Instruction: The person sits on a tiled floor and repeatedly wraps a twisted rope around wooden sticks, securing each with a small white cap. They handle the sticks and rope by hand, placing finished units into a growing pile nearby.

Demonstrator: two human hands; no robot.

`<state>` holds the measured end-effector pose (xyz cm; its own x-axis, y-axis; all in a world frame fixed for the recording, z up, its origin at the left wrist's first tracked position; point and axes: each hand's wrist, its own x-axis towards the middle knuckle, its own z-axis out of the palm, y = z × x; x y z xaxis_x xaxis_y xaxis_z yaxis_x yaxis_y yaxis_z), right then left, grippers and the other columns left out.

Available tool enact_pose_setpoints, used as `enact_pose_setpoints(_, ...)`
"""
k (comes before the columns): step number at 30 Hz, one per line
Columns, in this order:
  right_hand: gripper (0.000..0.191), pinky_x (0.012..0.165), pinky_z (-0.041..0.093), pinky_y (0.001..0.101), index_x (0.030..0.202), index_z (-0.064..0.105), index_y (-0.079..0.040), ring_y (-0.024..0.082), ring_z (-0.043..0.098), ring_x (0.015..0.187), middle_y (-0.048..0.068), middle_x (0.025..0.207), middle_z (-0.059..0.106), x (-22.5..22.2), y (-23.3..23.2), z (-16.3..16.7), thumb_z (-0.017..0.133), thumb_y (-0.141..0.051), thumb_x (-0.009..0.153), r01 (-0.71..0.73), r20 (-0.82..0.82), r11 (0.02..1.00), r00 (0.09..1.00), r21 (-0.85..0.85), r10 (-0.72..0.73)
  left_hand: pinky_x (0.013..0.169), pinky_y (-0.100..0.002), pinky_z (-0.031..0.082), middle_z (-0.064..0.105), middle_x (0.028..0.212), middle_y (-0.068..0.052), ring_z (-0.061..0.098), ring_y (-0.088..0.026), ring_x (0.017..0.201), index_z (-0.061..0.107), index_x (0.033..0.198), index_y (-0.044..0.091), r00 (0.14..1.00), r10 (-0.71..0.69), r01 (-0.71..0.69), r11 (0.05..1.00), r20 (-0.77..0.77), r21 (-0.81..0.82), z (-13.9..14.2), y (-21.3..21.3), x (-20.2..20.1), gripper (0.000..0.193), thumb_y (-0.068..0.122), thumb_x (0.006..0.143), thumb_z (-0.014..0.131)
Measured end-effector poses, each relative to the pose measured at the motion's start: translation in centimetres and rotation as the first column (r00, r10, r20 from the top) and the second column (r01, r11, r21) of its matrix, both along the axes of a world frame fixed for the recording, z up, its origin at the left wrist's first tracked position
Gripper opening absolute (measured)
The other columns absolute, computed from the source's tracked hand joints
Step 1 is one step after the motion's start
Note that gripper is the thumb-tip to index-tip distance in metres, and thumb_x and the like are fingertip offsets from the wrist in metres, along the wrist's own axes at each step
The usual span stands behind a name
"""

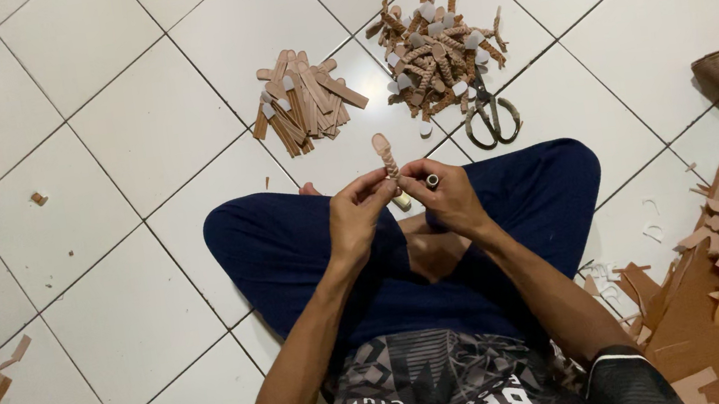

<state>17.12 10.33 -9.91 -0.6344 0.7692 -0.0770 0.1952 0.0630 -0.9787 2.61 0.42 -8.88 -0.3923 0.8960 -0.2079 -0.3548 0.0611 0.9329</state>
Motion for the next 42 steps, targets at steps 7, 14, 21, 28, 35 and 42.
enact_pose_setpoints(7, 0.022, 0.062, 0.053, 0.0221, 0.108, 0.077, -0.002, 0.007, 0.065, 0.071, 0.003, 0.087, 0.077, 0.2, 0.4, 0.4, 0.074, -0.019, 0.094, -0.009, 0.067, 0.988, 0.998, 0.156, -0.001, 0.077, -0.024, 0.058, 0.079, 0.091, -0.009, 0.075, -0.012, 0.082, 0.074, 0.109, -0.005, 0.925, -0.054, 0.021, 0.996, -0.377, -0.091, 1.3, -0.1, -0.7, 0.027, 0.017, 0.094, 0.072)
enact_pose_setpoints(14, 0.02, 0.062, 0.054, 0.0242, 0.106, 0.077, -0.004, 0.009, 0.067, 0.069, 0.004, 0.088, 0.078, 0.7, 1.4, 2.2, 0.074, -0.02, 0.093, -0.115, 0.124, 0.958, 0.989, 0.262, 0.084, 0.072, -0.026, 0.058, 0.08, 0.085, -0.008, 0.075, -0.013, 0.078, 0.076, 0.107, -0.001, 0.83, -0.046, -0.008, 0.996, -0.556, -0.094, 2.5, -0.6, -1.0, 0.024, 0.02, 0.094, 0.072)
enact_pose_setpoints(21, 0.021, 0.063, 0.049, 0.0222, 0.104, 0.075, -0.002, 0.005, 0.059, 0.07, 0.001, 0.083, 0.071, 0.0, 1.3, 1.1, 0.068, -0.022, 0.099, -0.103, 0.046, 0.988, 0.993, -0.115, 0.108, 0.076, -0.028, 0.059, 0.077, 0.093, -0.014, 0.073, -0.018, 0.083, 0.073, 0.104, -0.001, 0.524, 0.229, -0.123, 0.973, -0.82, 0.193, 0.9, -0.1, 0.9, 0.018, 0.015, 0.094, 0.074)
enact_pose_setpoints(28, 0.021, 0.057, 0.042, 0.0176, 0.108, 0.073, -0.002, 0.003, 0.054, 0.067, -0.001, 0.083, 0.07, -0.3, -0.8, -1.2, 0.071, -0.02, 0.097, 0.084, -0.121, 0.968, 0.986, -0.238, -0.116, 0.08, -0.025, 0.056, 0.08, 0.094, -0.011, 0.074, -0.013, 0.084, 0.076, 0.108, -0.005, 0.984, 0.048, -0.064, 0.994, -0.17, -0.09, -0.8, 1.0, 0.0, 0.027, 0.019, 0.095, 0.071)
enact_pose_setpoints(35, 0.027, 0.055, 0.038, 0.0191, 0.115, 0.064, 0.003, 0.004, 0.052, 0.066, 0.003, 0.083, 0.067, -0.6, -0.9, -1.2, 0.075, -0.015, 0.097, 0.133, -0.18, 0.935, 0.963, -0.329, -0.201, 0.083, -0.025, 0.055, 0.078, 0.095, -0.012, 0.072, -0.015, 0.088, 0.075, 0.109, -0.008, 0.985, -0.081, 0.058, 0.987, -0.154, -0.15, 0.2, 0.3, -0.9, 0.032, 0.019, 0.092, 0.075)
enact_pose_setpoints(42, 0.024, 0.056, 0.041, 0.0197, 0.109, 0.073, 0.0, 0.003, 0.053, 0.066, -0.002, 0.081, 0.067, 0.3, -0.4, 0.6, 0.073, -0.021, 0.098, -0.016, -0.209, 0.859, 0.972, -0.512, -0.107, 0.086, -0.025, 0.057, 0.075, 0.093, -0.01, 0.071, -0.014, 0.088, 0.071, 0.107, -0.006, 0.982, -0.177, 0.177, 0.984, 0.062, 0.004, -0.3, 0.6, -1.6, 0.025, 0.017, 0.096, 0.071)
